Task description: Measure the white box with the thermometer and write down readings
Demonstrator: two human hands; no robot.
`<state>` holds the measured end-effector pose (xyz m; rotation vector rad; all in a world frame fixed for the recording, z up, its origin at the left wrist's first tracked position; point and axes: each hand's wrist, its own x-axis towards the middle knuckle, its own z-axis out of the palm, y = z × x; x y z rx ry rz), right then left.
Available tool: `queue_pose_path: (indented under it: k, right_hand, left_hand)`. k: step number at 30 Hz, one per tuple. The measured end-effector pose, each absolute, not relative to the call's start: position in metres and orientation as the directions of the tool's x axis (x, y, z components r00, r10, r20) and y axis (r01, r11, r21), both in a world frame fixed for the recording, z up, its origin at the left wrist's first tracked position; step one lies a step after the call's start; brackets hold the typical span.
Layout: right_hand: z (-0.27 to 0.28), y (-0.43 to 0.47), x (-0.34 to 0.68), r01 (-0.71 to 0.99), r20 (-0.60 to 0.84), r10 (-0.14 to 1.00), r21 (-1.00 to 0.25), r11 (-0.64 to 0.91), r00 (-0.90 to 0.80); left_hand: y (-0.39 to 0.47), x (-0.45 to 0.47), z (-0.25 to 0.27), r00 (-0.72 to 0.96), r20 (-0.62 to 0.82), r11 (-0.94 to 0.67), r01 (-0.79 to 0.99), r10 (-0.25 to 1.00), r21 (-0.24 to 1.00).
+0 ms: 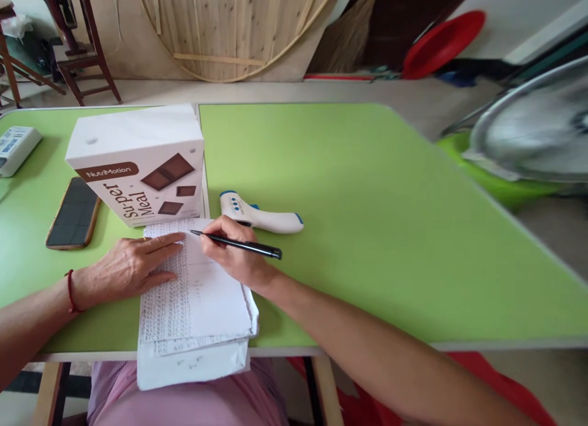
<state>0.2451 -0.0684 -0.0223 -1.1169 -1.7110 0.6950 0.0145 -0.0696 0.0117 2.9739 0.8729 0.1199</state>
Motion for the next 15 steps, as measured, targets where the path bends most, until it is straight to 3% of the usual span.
queue_pose_path:
  k: [15]
  right_hand:
    - [-0.0268,-0.0681,0.2460,0.401,0.391,0.894,-0.800,0.447,-0.217]
  left_hand:
    - [-0.0700,0.0156,0.0120,0.828,0.029,-0.827,0.557,0.561,0.079]
